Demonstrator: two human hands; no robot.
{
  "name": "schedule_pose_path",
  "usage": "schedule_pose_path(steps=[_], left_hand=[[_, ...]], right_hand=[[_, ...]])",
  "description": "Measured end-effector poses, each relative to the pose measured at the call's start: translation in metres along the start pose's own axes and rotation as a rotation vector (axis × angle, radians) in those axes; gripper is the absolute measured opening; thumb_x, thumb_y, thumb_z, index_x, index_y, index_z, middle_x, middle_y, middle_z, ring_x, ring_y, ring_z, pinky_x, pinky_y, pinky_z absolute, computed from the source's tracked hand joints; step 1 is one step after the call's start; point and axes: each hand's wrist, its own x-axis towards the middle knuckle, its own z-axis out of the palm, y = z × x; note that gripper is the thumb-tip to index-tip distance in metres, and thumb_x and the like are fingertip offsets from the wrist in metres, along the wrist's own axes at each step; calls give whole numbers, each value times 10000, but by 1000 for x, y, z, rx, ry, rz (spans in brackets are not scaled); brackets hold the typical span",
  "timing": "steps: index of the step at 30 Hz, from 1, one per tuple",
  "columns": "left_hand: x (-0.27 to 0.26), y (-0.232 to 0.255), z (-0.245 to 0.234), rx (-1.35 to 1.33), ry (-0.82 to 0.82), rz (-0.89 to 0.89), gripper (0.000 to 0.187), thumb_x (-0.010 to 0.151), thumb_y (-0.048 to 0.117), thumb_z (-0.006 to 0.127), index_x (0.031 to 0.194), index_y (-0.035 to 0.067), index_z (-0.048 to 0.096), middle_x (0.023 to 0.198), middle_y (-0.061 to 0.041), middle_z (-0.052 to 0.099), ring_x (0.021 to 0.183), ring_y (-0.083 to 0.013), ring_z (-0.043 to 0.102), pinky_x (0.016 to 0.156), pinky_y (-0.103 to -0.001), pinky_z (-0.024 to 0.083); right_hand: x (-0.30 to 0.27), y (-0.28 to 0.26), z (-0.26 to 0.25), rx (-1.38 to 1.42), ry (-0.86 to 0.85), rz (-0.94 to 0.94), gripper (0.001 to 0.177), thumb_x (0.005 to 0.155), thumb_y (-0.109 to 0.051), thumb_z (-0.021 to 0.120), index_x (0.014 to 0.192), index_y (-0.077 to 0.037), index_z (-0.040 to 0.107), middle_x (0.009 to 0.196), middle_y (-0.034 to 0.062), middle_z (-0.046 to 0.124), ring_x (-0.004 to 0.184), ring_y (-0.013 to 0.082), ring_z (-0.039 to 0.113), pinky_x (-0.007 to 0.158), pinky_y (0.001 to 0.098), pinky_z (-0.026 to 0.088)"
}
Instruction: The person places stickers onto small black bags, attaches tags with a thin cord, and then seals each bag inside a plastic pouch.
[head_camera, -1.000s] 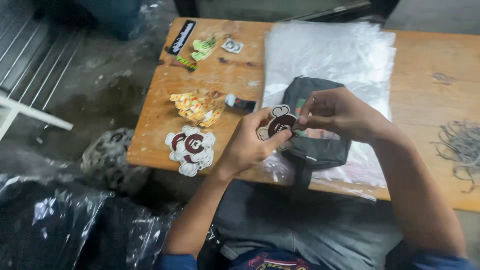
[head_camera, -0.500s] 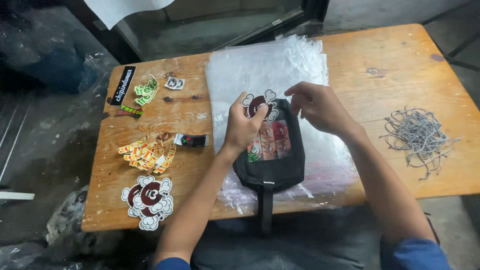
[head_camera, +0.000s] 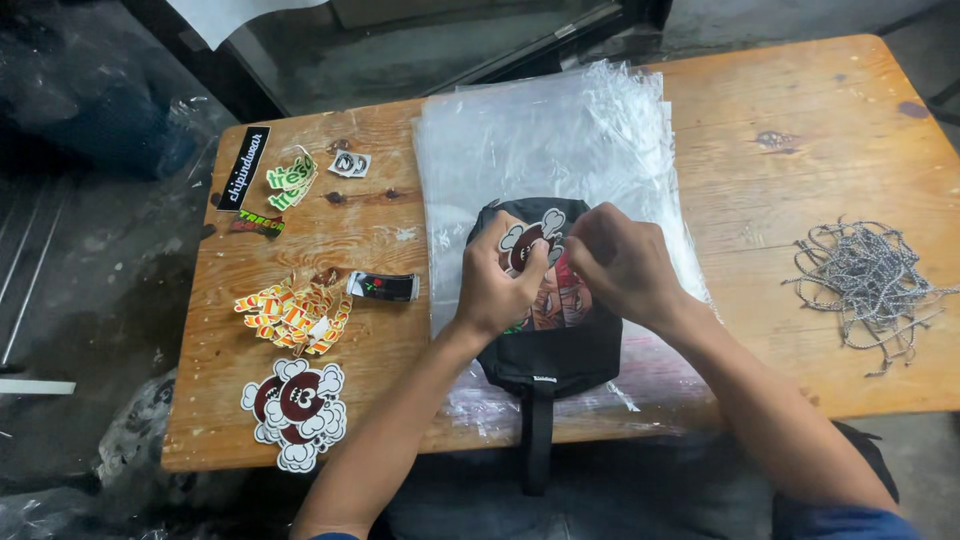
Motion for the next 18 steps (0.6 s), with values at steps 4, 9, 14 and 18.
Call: schedule_pose_path(steps=[4,9,14,18], left_hand=[[-2,-4,1,26,15,34,150,839,94,701,741,70,591,591,-57,539,600,-95,550,510,-248,427],[-1,2,-2,11,6,56,170,852,77,681,727,79,565,587,-59,542,568,-111,546,487,-242,414],[-1,8,-3,-15,-4,52,165,857,64,670,722,82,577,579,-46,544,560,-88,543,470,-219,404],[-1,8,-4,11,-11,100,177,887,83,673,742,82,572,619,-63,553,588,-151,585,514,-246,433]], right_hand=[[-6,-5,0,5,25,-3,60,928,-64,731,940,-36,680,599,86,698,521,243,686,532,344,537],[-6,-3,2,3,31,-20,61,923,-58,734,933,-37,677,591,83,695,513,235,681,520,337,524],[-3,-6,4,0,27,-25,52,925,-48,728,938,-38,678,586,73,693,510,216,672,512,321,508],[-2,-14,3,18,19,-16,81,930,-51,730,998,-48,685,609,74,708,525,194,673,525,296,476]])
